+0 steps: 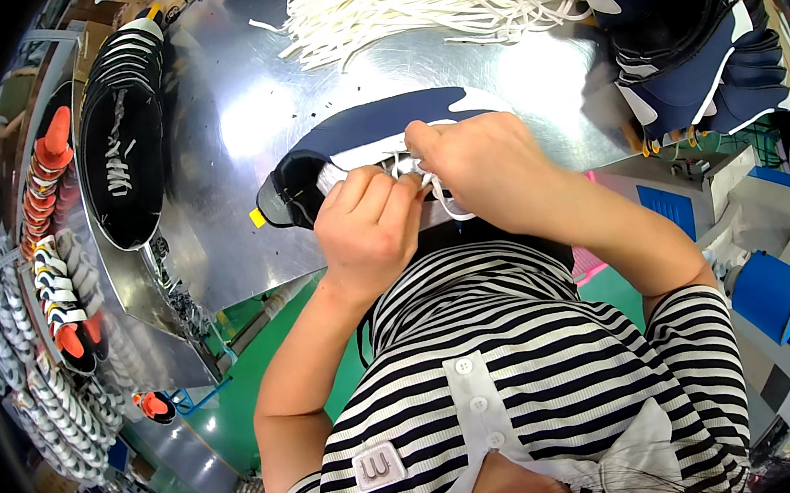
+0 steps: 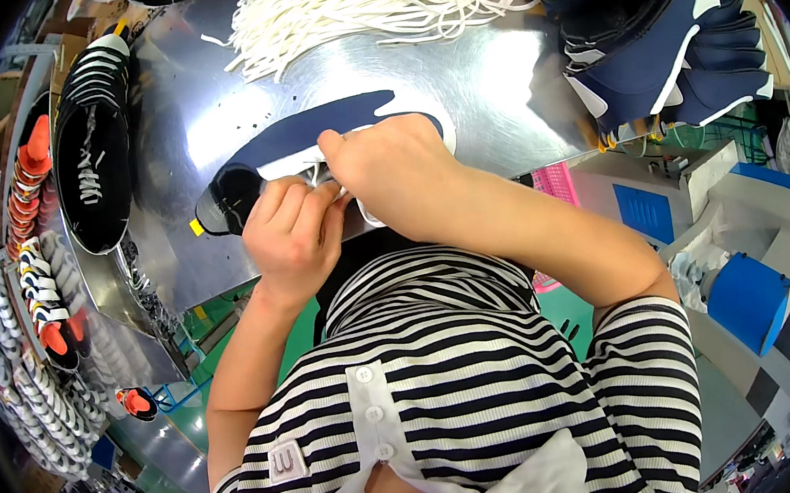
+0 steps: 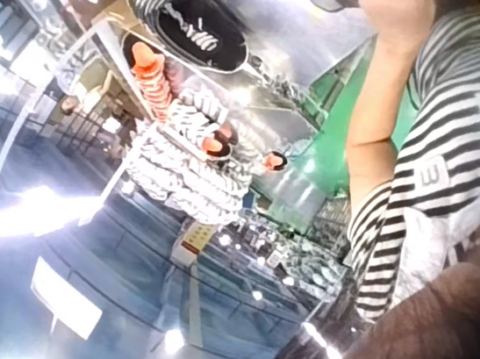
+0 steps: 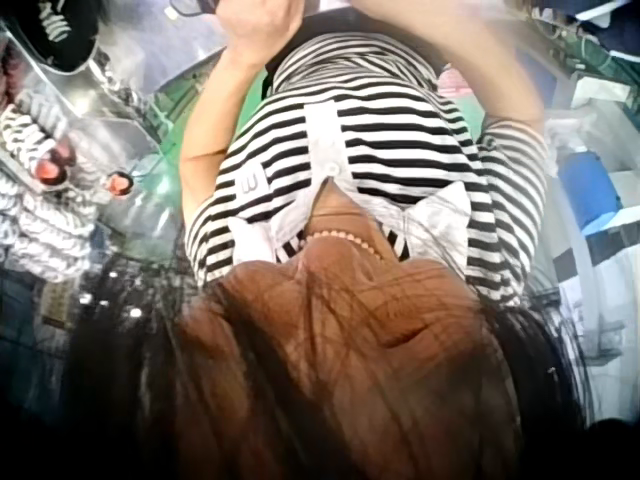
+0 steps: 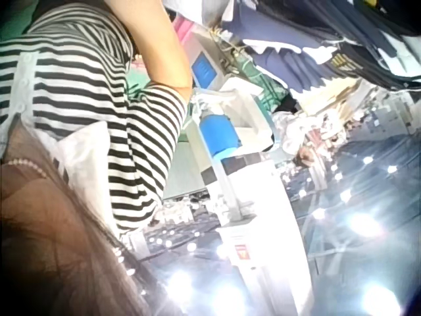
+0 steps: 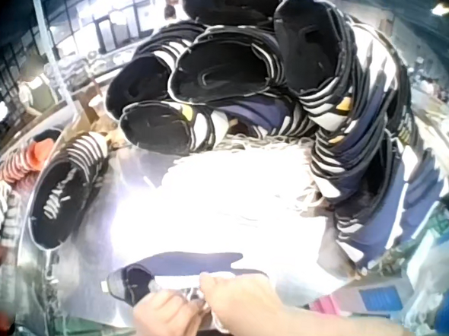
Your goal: The person laces a blue and white shoe by hand, threading white shoelaces through the eyelets and pulling them tight. The person works at a metal table with other shoes and laces nearby.
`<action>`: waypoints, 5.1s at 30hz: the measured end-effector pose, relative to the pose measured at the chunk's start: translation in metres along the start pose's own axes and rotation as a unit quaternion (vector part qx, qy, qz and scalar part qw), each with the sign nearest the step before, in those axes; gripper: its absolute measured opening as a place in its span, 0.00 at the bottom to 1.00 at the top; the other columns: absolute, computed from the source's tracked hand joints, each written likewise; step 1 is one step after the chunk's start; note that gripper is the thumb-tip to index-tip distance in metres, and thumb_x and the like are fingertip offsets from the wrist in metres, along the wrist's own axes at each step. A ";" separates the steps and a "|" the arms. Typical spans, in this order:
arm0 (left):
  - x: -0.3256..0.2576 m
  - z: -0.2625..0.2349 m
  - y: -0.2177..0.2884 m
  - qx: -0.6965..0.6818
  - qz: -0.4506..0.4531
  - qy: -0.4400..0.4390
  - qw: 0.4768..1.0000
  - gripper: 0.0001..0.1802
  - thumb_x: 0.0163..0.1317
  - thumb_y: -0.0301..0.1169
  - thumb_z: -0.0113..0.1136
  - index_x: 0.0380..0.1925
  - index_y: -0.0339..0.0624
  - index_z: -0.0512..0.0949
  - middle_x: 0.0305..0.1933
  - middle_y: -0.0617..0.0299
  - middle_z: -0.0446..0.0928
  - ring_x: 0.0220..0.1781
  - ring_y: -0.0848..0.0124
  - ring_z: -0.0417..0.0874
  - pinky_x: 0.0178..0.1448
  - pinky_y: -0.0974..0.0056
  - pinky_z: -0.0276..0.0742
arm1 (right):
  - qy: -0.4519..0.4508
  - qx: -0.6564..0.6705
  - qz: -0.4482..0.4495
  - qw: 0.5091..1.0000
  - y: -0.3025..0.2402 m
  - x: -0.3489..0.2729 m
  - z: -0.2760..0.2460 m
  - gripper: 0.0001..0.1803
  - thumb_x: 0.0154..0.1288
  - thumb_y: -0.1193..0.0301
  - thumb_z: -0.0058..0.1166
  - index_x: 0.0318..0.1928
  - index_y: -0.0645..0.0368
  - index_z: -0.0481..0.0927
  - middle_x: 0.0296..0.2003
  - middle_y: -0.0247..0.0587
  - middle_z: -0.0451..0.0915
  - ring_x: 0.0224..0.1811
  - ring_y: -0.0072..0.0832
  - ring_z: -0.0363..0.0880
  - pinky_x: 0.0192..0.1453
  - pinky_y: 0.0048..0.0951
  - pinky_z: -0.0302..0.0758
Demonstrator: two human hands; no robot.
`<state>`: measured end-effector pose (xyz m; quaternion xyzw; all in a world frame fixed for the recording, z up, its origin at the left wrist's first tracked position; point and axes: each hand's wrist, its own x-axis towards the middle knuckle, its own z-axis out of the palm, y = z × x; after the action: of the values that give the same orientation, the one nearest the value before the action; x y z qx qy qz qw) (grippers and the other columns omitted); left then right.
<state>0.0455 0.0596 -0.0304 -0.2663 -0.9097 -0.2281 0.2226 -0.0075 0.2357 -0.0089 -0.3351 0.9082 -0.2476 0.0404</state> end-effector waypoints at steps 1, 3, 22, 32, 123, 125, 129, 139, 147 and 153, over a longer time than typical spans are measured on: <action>0.000 0.000 0.000 -0.005 -0.005 -0.004 1.000 0.11 0.46 0.24 0.73 0.31 0.40 0.80 0.25 0.61 0.74 0.30 0.63 0.77 0.30 0.62 0.72 | -0.020 0.017 0.008 1.000 0.005 0.002 0.002 0.10 0.53 0.74 0.61 0.37 0.58 0.76 0.26 0.41 0.83 0.29 0.42 0.84 0.31 0.37 0.78; 0.000 -0.002 -0.001 -0.016 -0.011 -0.013 1.000 0.12 0.47 0.25 0.73 0.31 0.41 0.80 0.25 0.61 0.74 0.30 0.63 0.78 0.30 0.62 0.73 | -0.015 0.144 0.014 0.989 0.013 0.009 0.002 0.12 0.60 0.72 0.62 0.44 0.59 0.78 0.28 0.47 0.83 0.31 0.45 0.83 0.34 0.39 0.77; 0.004 -0.014 -0.007 -0.111 -0.077 -0.087 0.987 0.16 0.50 0.30 0.75 0.35 0.39 0.79 0.31 0.57 0.80 0.31 0.59 0.81 0.35 0.60 0.75 | 0.225 0.562 0.098 0.790 0.025 -0.005 -0.038 0.12 0.62 0.78 0.64 0.46 0.62 0.81 0.39 0.34 0.83 0.37 0.17 0.78 0.46 0.20 0.77; -0.003 -0.014 -0.008 -0.123 -0.066 -0.114 0.984 0.24 0.50 0.32 0.76 0.44 0.39 0.75 0.29 0.57 0.81 0.31 0.59 0.82 0.36 0.60 0.75 | 0.407 0.493 0.074 0.766 0.104 0.006 -0.091 0.11 0.65 0.74 0.62 0.48 0.61 0.82 0.36 0.30 0.83 0.33 0.13 0.75 0.39 0.13 0.71; 0.042 0.007 -0.023 -0.492 -0.501 -0.027 0.711 0.18 0.71 0.31 0.58 0.54 0.36 0.66 0.40 0.52 0.83 0.33 0.74 0.82 0.37 0.68 0.78 | 0.165 0.359 -0.130 0.909 -0.010 -0.027 0.042 0.12 0.46 0.80 0.65 0.35 0.54 0.84 0.24 0.32 0.76 0.20 0.28 0.76 0.21 0.28 0.67; 0.044 0.010 -0.024 -0.484 -0.509 -0.022 0.712 0.18 0.71 0.31 0.57 0.55 0.36 0.66 0.40 0.51 0.83 0.35 0.72 0.84 0.38 0.68 0.79 | 0.138 0.344 -0.206 0.905 -0.024 -0.031 0.029 0.12 0.47 0.79 0.65 0.35 0.55 0.84 0.24 0.32 0.76 0.19 0.27 0.76 0.20 0.29 0.67; 0.045 0.007 -0.023 -0.489 -0.500 -0.019 0.714 0.19 0.72 0.31 0.56 0.56 0.35 0.64 0.41 0.50 0.83 0.39 0.70 0.85 0.43 0.66 0.80 | 0.190 0.358 -0.106 0.908 -0.015 -0.027 0.051 0.13 0.47 0.78 0.66 0.36 0.54 0.85 0.24 0.34 0.76 0.20 0.27 0.75 0.21 0.28 0.67; 0.006 -0.044 -0.001 -0.287 -0.308 -0.118 0.899 0.29 0.67 0.30 0.62 0.63 0.35 0.61 0.45 0.39 0.81 0.48 0.48 0.84 0.51 0.59 0.78 | 0.089 0.518 0.269 0.808 -0.003 -0.064 0.016 0.11 0.62 0.71 0.66 0.45 0.59 0.86 0.26 0.33 0.82 0.24 0.16 0.75 0.29 0.20 0.70; 0.004 -0.027 0.004 -0.151 -0.250 -0.091 0.952 0.13 0.63 0.24 0.62 0.46 0.35 0.73 0.34 0.46 0.81 0.34 0.49 0.83 0.38 0.53 0.76 | 0.132 0.351 0.254 0.892 -0.010 -0.030 0.040 0.09 0.63 0.69 0.66 0.35 0.62 0.84 0.24 0.30 0.82 0.26 0.11 0.74 0.27 0.21 0.69; 0.012 -0.036 0.005 -0.159 -0.284 -0.140 0.935 0.16 0.65 0.31 0.65 0.48 0.34 0.75 0.36 0.48 0.83 0.34 0.62 0.86 0.40 0.63 0.78 | 0.157 0.565 0.243 0.773 -0.013 -0.022 0.032 0.05 0.65 0.73 0.65 0.37 0.62 0.84 0.29 0.22 0.79 0.28 0.07 0.69 0.31 0.13 0.64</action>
<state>0.0497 0.0492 0.0058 -0.0578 -0.9210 -0.3843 -0.0262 0.0251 0.2275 -0.0329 0.0231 0.6496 -0.7473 0.1378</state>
